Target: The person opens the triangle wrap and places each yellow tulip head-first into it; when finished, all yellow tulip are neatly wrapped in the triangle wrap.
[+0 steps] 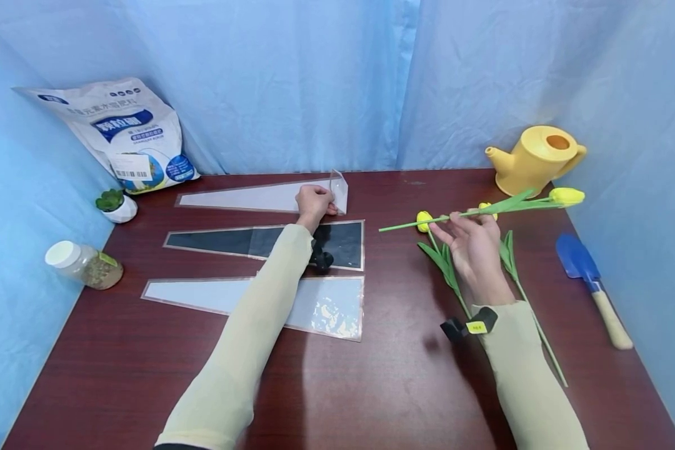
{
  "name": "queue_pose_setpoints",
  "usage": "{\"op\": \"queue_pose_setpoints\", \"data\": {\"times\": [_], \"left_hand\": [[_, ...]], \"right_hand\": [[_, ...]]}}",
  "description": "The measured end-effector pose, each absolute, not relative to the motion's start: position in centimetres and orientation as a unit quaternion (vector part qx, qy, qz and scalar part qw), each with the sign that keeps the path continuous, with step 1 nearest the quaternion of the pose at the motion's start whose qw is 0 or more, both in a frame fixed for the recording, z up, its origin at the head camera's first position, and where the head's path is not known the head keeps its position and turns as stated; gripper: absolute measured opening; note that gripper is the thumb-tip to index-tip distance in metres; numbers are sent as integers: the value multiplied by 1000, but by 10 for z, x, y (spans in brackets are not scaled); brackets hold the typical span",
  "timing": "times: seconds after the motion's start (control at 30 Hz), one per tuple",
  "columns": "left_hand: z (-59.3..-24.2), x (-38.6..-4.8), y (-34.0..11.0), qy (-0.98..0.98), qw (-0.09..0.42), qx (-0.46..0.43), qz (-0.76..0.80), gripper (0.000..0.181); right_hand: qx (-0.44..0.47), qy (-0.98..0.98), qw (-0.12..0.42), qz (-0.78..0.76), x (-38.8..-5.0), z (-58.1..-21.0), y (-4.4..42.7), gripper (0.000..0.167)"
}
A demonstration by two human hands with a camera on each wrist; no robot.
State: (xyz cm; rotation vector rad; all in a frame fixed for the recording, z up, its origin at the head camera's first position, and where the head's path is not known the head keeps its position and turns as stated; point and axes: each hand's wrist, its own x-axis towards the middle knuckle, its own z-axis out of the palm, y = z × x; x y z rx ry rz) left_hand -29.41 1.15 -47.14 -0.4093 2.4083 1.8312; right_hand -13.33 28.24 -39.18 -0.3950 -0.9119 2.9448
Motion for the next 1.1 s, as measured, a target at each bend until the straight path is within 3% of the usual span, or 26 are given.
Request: {"op": "queue_pose_setpoints", "data": {"times": [1.1], "left_hand": [[-469,-293,11,786,50,-137,601,14]], "right_hand": [[-163,-403,84,897,-202,-393,235,29]]}}
